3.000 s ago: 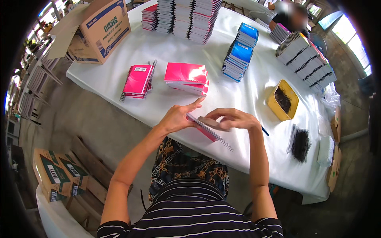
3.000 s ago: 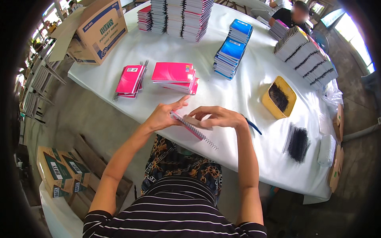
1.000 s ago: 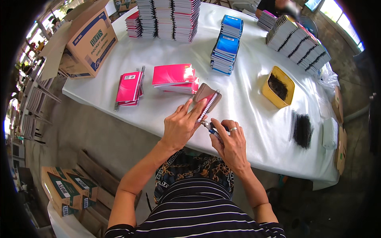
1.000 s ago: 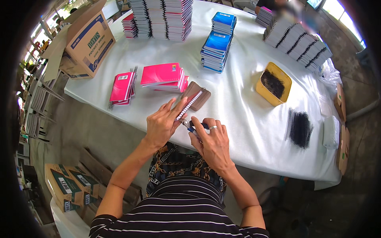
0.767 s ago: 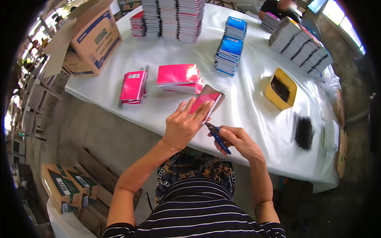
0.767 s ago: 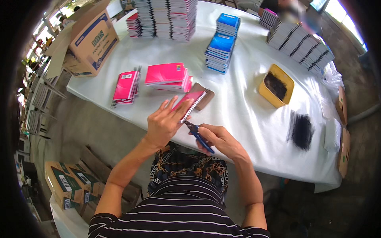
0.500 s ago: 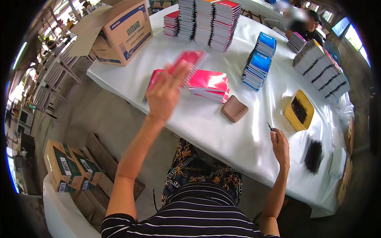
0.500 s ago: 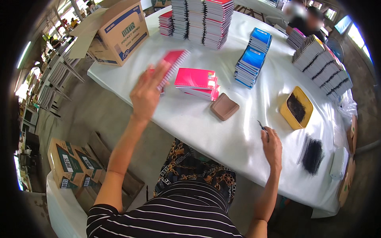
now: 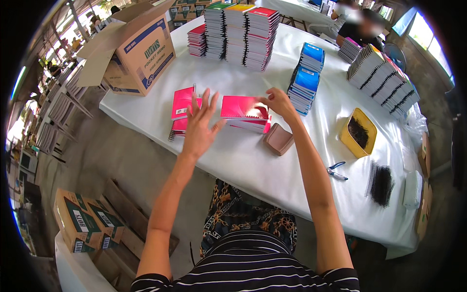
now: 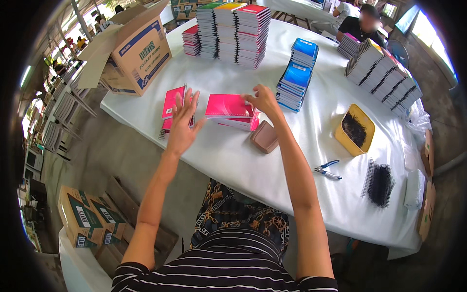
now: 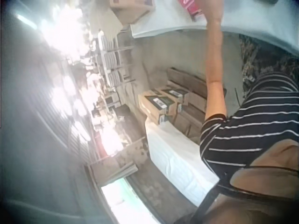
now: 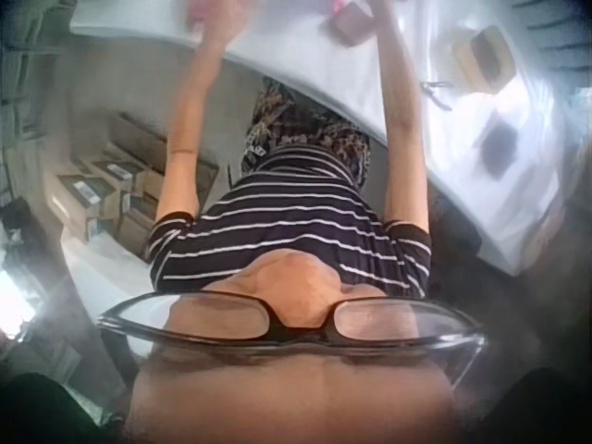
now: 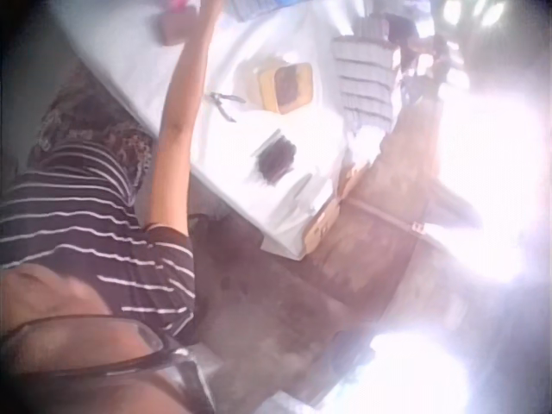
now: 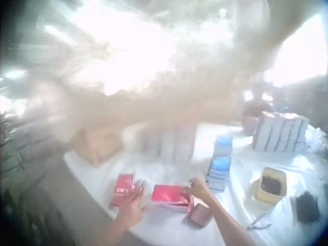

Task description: The person assembles spiral notebooks by threading metal coils through the prepunched holes of paper stacks and pink covers. They use pliers to crimp the coil ends and place the finished notebooks in a stack on the table.

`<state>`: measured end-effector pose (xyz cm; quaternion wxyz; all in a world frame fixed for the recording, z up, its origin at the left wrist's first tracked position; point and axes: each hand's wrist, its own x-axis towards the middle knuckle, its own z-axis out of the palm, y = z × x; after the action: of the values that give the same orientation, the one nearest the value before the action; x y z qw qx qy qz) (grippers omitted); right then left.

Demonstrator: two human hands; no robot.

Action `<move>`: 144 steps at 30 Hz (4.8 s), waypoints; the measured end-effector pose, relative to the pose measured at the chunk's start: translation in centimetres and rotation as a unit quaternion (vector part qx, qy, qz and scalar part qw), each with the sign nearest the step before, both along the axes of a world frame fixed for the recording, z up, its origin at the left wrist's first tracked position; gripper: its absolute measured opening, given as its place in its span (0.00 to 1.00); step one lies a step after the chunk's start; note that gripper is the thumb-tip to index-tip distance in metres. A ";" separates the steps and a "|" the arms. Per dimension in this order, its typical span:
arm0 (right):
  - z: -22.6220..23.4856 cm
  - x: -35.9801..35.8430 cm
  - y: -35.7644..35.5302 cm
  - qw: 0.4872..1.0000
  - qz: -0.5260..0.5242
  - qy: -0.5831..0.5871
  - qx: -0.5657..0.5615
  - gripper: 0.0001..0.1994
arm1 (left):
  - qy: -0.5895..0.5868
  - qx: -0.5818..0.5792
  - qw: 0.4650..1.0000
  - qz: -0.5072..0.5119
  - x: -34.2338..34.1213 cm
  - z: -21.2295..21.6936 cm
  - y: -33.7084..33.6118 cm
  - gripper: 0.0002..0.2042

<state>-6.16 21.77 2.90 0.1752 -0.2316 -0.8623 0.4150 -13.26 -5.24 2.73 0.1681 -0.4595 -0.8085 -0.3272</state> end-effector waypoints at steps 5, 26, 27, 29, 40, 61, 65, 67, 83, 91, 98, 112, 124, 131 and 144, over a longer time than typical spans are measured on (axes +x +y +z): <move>0.0 -2.5 3.7 0.991 0.091 -0.095 -0.027 0.19 | -0.126 0.087 0.988 -0.020 4.1 -1.9 -0.6 0.34; 0.4 6.8 -4.9 0.867 -0.177 0.307 -0.351 0.10 | -0.554 0.351 0.742 -0.137 15.1 -4.7 8.2 0.42; 0.4 7.8 -6.4 0.819 -0.168 0.323 -0.443 0.11 | -0.548 0.369 0.734 -0.156 15.2 -4.4 8.4 0.39; -0.8 9.5 -9.8 0.751 -0.138 0.355 -0.540 0.08 | -0.533 0.405 0.719 -0.186 15.2 -3.6 8.4 0.34; -2.2 21.5 -9.3 0.987 0.007 0.159 -0.011 0.31 | -0.358 -0.084 0.858 -0.359 9.5 -0.4 1.9 0.21; -5.7 33.5 10.3 0.867 -0.383 0.093 0.306 0.09 | 0.047 -0.173 0.943 -0.280 14.2 -2.3 6.5 0.23; -7.3 39.4 17.3 0.730 -0.521 -0.273 0.347 0.17 | -0.024 -0.317 0.912 -0.258 14.1 0.4 6.4 0.21; -8.0 40.6 18.2 0.755 -0.474 -0.318 0.322 0.17 | -0.017 -0.295 0.918 -0.263 13.6 -0.2 6.2 0.20; 0.3 31.6 5.8 0.949 -0.166 0.092 0.252 0.14 | 0.021 -0.234 0.942 -0.241 11.7 -2.7 6.1 0.26; -1.9 22.4 -5.9 0.999 0.027 0.044 0.007 0.11 | 0.033 -0.244 0.937 -0.249 11.4 -2.1 6.3 0.25; -1.5 22.3 -5.1 0.993 0.103 0.045 -0.035 0.10 | 0.041 -0.225 0.939 -0.256 11.2 -2.8 6.3 0.26; 0.4 21.9 -6.6 0.978 0.151 -0.046 0.136 0.09 | 0.066 -0.177 0.944 -0.272 12.0 -2.0 5.9 0.28; -6.1 12.9 -0.4 0.952 0.185 0.000 0.244 0.25 | 0.024 -0.272 0.904 -0.328 12.6 -1.9 5.5 0.22; -0.1 18.8 1.8 0.963 0.250 -0.096 -0.014 0.27 | 0.068 -0.247 0.938 -0.235 10.7 -2.2 4.1 0.33; -0.2 21.0 0.4 0.915 0.347 -0.131 -0.159 0.28 | -0.030 -0.405 0.857 -0.317 8.8 -0.3 6.8 0.26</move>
<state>14.84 22.21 2.70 -0.1334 0.0048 -0.8261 0.5475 -4.44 1.58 2.41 -0.1702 -0.7082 -0.6849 -0.0198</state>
